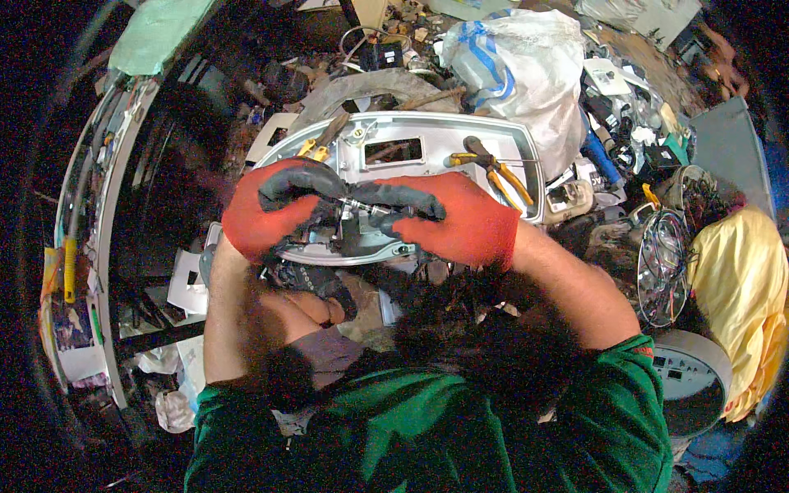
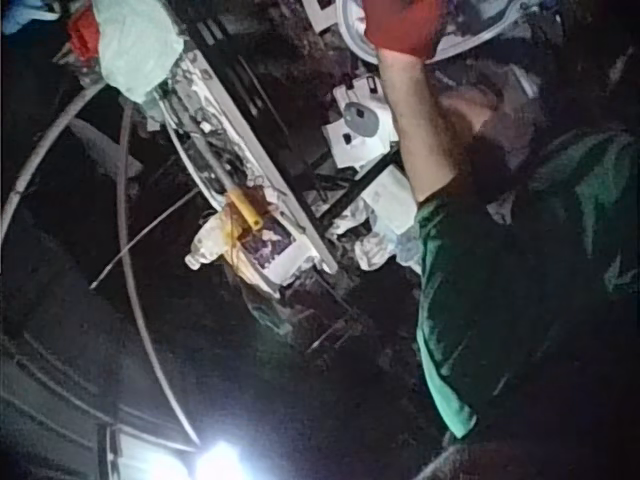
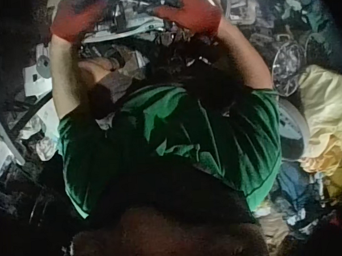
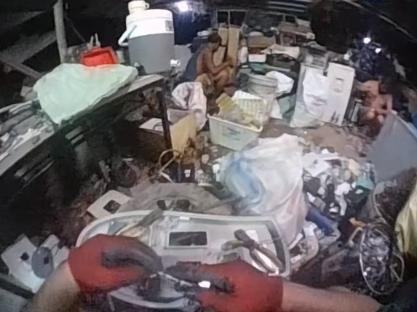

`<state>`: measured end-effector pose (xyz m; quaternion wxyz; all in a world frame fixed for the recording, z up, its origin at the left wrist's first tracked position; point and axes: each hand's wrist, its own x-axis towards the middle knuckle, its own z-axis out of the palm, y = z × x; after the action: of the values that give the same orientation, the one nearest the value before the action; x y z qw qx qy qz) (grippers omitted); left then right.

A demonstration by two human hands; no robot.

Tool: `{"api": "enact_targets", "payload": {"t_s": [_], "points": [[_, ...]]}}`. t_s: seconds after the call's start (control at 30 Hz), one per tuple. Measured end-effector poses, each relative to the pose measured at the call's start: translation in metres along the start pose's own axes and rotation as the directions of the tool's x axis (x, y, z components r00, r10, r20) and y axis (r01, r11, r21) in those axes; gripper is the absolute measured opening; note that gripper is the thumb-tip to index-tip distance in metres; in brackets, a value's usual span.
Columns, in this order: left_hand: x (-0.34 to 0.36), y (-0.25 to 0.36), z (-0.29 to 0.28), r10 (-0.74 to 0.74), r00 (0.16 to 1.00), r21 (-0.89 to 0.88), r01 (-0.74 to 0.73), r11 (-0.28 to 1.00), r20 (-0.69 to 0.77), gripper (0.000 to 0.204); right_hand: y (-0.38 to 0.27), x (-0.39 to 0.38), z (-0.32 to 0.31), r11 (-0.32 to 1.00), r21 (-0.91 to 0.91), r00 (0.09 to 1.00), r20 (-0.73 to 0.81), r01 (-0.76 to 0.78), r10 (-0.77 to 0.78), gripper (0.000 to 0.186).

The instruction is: The person uses a screwdriver and pliers to remove electronic components from a white plastic housing and then selects a specific tool from a portable bit set.

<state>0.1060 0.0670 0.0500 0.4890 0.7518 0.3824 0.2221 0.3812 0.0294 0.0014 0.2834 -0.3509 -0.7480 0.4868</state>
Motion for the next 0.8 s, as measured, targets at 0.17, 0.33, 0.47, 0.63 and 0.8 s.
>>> {"api": "enact_targets", "payload": {"t_s": [0.17, 0.33, 0.47, 0.63, 0.8], "points": [[-0.007, -0.014, 0.006, 0.006, 0.998, 0.192, -0.019, 0.981, 0.067, 0.029, -0.008, 0.000, 0.004, 0.992, -0.092, 0.990, 0.099, -0.087, 0.097, 0.044], [-0.008, -0.018, 0.008, 0.016, 0.996, 0.157, -0.030, 0.987, 0.093, 0.028, -0.008, 0.002, -0.010, 0.929, 0.156, 0.917, 0.280, -0.337, 0.286, 0.040], [-0.008, -0.017, 0.009, -0.033, 0.999, 0.137, 0.027, 0.990, 0.041, 0.024, -0.010, 0.005, -0.004, 0.984, -0.171, 0.996, 0.066, -0.055, 0.067, 0.037], [-0.005, -0.024, 0.014, 0.063, 0.998, 0.183, -0.060, 0.981, -0.007, 0.024, -0.006, 0.008, 0.000, 0.985, -0.174, 0.999, 0.022, -0.020, 0.024, 0.033], [0.003, -0.038, 0.011, 0.103, 0.995, 0.288, -0.100, 0.952, 0.004, 0.030, -0.004, 0.018, -0.013, 0.905, 0.207, 0.928, 0.094, -0.372, 0.361, 0.027]]}}
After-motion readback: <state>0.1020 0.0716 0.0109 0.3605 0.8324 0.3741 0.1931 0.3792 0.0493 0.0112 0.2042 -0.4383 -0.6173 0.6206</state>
